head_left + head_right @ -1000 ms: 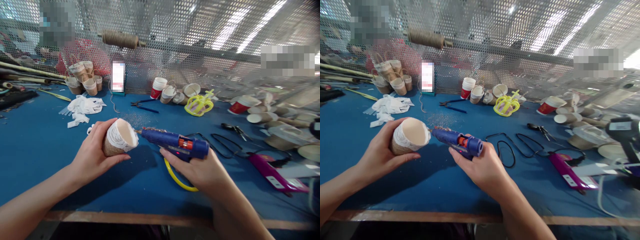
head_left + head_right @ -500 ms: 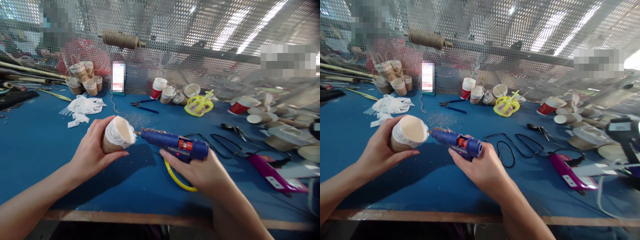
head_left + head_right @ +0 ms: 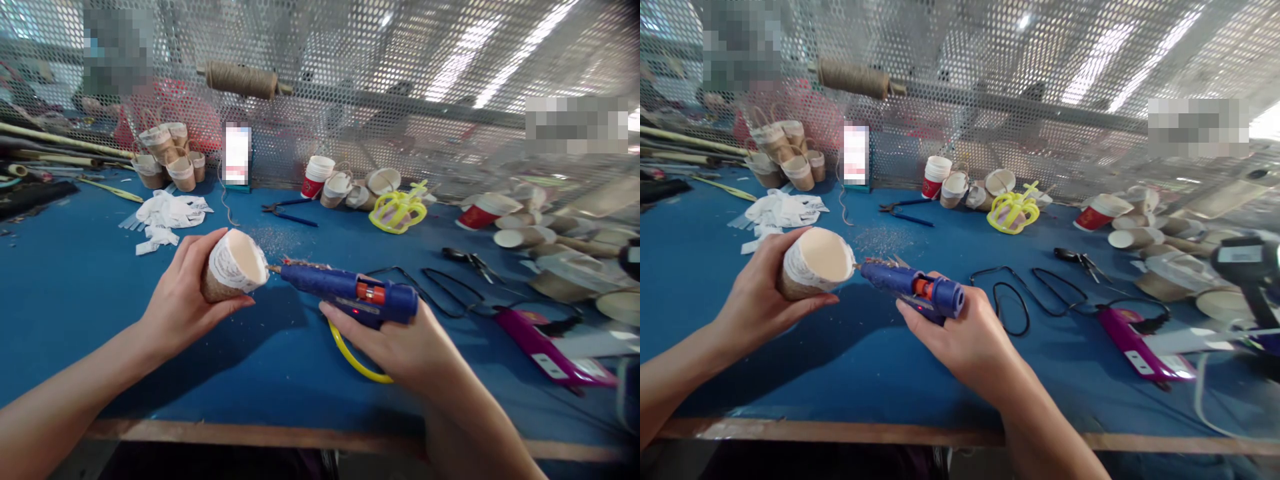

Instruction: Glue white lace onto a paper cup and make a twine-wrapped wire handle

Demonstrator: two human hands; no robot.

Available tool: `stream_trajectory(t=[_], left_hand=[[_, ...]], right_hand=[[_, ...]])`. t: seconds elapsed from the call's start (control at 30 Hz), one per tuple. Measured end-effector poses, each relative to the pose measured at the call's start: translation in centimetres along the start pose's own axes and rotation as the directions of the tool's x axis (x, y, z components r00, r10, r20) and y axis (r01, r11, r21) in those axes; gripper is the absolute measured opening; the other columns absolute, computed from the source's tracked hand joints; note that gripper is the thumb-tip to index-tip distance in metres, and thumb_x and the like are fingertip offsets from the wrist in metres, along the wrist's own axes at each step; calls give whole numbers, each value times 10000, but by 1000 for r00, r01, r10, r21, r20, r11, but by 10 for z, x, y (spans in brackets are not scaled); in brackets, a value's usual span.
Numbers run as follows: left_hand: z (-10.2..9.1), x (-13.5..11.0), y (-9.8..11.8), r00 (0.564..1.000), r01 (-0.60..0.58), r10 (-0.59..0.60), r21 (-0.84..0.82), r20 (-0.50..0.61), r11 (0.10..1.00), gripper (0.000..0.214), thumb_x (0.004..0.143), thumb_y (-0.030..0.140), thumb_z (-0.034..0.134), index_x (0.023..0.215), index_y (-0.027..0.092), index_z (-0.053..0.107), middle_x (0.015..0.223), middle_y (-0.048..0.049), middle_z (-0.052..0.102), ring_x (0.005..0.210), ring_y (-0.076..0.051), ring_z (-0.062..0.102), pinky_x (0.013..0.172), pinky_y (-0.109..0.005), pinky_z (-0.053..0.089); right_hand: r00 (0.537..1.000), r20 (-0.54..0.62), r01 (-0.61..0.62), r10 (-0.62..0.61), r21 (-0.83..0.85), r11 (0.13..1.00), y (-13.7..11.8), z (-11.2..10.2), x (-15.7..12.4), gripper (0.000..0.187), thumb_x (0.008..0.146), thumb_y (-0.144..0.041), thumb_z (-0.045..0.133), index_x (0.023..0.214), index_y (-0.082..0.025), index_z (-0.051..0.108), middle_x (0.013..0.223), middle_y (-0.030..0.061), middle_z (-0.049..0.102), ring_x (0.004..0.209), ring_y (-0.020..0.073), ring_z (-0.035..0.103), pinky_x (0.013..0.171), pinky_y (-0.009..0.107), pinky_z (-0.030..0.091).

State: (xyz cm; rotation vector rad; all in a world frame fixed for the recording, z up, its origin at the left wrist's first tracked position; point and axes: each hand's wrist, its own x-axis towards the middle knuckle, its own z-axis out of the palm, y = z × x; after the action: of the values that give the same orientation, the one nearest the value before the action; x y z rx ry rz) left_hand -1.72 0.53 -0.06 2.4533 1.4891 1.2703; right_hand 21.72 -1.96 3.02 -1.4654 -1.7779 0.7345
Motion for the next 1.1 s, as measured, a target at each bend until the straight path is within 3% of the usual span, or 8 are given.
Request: stream_trajectory(t=[0.2,0.33,0.43,0.53,0.6,0.7,0.93,1.1], left_hand=[[0,0,0,1000,21,-21,-15,-14,1000,686,655,390,701,1225,187,379,1121,-112,530,1031,-256,536,857,-401,471],[0,0,-1,990,138,-135,-196,31,971,713,623,423,715,1215,200,386,1139,-104,547,1050,-269,537,863,-406,471],[1,0,1,943,326,-256,-444,211,834,638,636,437,698,1163,196,431,1067,-91,605,957,-254,591,766,-359,518],[2,-1,4,888,453,-248,-638,388,623,583,649,452,681,1133,195,480,1008,-95,644,879,-245,622,684,-322,536],[3,-2,5,869,490,-230,-701,438,518,627,645,459,686,1174,199,473,1046,-113,638,894,-252,620,685,-319,539],[3,-5,5,854,519,-229,-734,467,439,691,626,450,711,1215,200,450,1099,-124,619,930,-262,610,707,-323,539],[5,-6,5,851,525,-235,-761,470,381,674,606,435,731,1186,203,477,1077,-114,625,931,-254,606,741,-332,534],[3,-5,6,855,519,-240,-754,460,404,658,608,390,738,1185,214,477,1057,-106,633,923,-256,611,742,-342,541]], right_hand=[[1000,10,-16,16,-17,1000,-4,-4,0,161,649,-329,632,600,-176,613,558,-1,616,514,146,553,496,255,475],[991,91,-105,98,76,992,-8,-9,3,208,702,-360,612,593,-184,588,411,-40,493,377,90,442,396,225,394],[985,151,-120,78,295,948,-6,-10,7,214,767,-372,558,716,-169,606,372,-64,426,334,64,364,354,207,307],[975,212,-167,69,487,857,-2,-6,13,236,779,-383,549,753,-154,598,364,-70,404,315,48,312,329,195,226],[965,244,-217,93,555,803,1,-1,16,240,764,-380,571,709,-147,583,360,-69,397,311,41,300,322,187,199],[945,305,-288,121,594,751,3,4,19,249,757,-364,584,668,-131,576,354,-70,385,308,32,286,318,177,191],[920,376,-334,109,609,719,6,8,20,259,764,-365,578,657,-129,564,342,-76,374,297,25,287,317,164,207],[943,323,-257,87,536,804,6,7,20,268,785,-376,558,679,-129,557,353,-74,389,310,30,309,329,171,227]])
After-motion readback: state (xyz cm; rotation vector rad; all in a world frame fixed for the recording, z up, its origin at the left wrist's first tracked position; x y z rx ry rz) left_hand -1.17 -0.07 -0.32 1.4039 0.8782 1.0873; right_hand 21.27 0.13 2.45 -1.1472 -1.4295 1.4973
